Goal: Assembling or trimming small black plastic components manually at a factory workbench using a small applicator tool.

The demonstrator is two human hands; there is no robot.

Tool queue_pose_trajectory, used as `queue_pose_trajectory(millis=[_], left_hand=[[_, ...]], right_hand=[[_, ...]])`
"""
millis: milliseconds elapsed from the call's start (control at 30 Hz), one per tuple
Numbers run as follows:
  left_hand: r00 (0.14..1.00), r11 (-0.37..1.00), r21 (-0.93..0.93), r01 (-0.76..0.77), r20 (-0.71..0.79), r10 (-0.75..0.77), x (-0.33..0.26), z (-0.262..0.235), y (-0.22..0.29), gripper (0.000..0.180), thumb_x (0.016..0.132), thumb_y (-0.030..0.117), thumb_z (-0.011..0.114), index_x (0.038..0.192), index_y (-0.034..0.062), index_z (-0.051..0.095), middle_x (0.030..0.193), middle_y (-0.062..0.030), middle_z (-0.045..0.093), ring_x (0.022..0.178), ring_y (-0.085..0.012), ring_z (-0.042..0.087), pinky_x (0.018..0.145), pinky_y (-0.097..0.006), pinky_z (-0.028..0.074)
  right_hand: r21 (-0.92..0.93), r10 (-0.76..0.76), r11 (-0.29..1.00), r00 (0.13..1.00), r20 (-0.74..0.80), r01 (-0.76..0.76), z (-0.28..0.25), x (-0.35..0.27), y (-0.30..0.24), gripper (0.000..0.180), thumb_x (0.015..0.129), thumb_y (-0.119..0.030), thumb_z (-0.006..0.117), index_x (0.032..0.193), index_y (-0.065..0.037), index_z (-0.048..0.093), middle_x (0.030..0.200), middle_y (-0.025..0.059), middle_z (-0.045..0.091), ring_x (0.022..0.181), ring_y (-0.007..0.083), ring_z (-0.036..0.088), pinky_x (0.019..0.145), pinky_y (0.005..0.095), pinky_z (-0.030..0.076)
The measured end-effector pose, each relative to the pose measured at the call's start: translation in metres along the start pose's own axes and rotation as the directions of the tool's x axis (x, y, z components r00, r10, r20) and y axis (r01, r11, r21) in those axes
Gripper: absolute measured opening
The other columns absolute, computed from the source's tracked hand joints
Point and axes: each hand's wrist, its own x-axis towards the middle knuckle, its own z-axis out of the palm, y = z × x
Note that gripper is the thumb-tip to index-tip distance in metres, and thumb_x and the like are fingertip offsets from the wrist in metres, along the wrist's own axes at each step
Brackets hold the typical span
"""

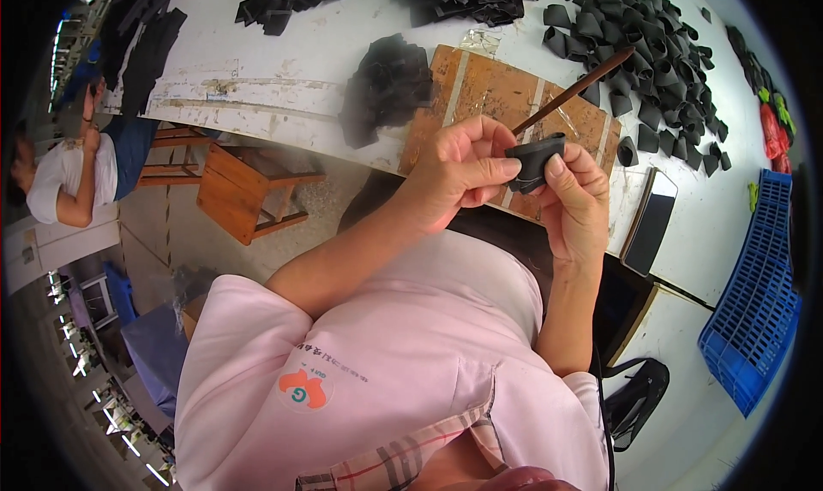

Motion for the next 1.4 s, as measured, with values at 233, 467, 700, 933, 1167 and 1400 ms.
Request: queue_pose_trajectory(millis=[233,467,700,933,1167,1400], left_hand=[[0.962,0.983,0.13,0.127,0.224,-0.154,0.016,-0.002,0.025,0.018,0.079,0.016,0.057,0.09,0.001,0.055,0.074,-0.0021,0.057,0.052,-0.0043,0.045,0.043,-0.016,0.032],[0.946,0.937,0.347,0.029,0.292,-0.137,0.017,-0.001,0.039,0.009,0.076,0.007,0.061,0.08,-0.0002,0.057,0.065,-0.0007,0.055,0.048,-0.0033,0.046,0.042,-0.015,0.037],[0.999,0.867,0.497,-0.038,0.03,0.027,0.007,0.007,0.027,0.005,0.078,0.004,0.06,0.08,-0.0006,0.058,0.063,-0.0012,0.057,0.051,-0.0048,0.054,0.043,-0.015,0.042],[0.863,0.579,0.722,-0.379,0.05,0.503,0.007,0.025,0.005,0.003,0.074,0.001,0.06,0.075,0.0019,0.058,0.056,0.001,0.056,0.048,-0.0027,0.05,0.043,-0.02,0.041],[0.952,0.954,0.208,-0.217,-0.172,0.254,0.009,0.031,0.021,0.008,0.074,-0.004,0.057,0.08,0.0005,0.054,0.063,-0.0016,0.055,0.041,-0.0005,0.038,0.035,-0.016,0.029],[0.955,0.926,0.291,-0.239,-0.1,0.278,0.01,0.033,0.02,0.009,0.071,-0.004,0.053,0.08,-0.0008,0.052,0.064,0.0007,0.051,0.043,0.0011,0.036,0.038,-0.016,0.028]], right_hand=[[-0.443,0.163,0.893,0.975,0.153,-0.08,-0.003,-0.003,-0.033,0.01,0.077,-0.009,0.063,0.08,0.0,0.063,0.063,-0.0024,0.055,0.055,0.0034,0.045,0.049,0.0165,0.034],[-0.575,0.169,0.818,0.967,0.189,-0.031,0.002,-0.002,-0.041,0.008,0.077,-0.006,0.061,0.081,0.001,0.062,0.065,-0.0028,0.054,0.056,0.0032,0.044,0.051,0.0177,0.035],[-0.931,-0.601,0.177,0.784,0.156,0.32,0.023,-0.004,-0.017,0.014,0.075,-0.008,0.064,0.083,0.001,0.059,0.071,0.0065,0.05,0.055,0.012,0.049,0.05,0.0229,0.039],[-0.889,-0.571,0.197,0.785,0.238,0.413,0.034,-0.011,-0.016,0.009,0.073,-0.002,0.062,0.081,0.0,0.059,0.067,0.0089,0.049,0.053,0.0176,0.048,0.045,0.0279,0.038],[-0.917,-0.661,0.14,0.725,0.194,0.373,0.029,0.0,0.0,0.011,0.07,0.003,0.059,0.08,0.0,0.057,0.068,0.0085,0.049,0.052,0.0189,0.047,0.049,0.0275,0.039],[0.014,0.058,0.998,0.998,-0.035,-0.058,0.023,-0.002,-0.02,0.003,0.078,-0.005,0.059,0.078,-0.002,0.06,0.061,-0.0036,0.047,0.052,0.004,0.037,0.043,0.0171,0.028]])
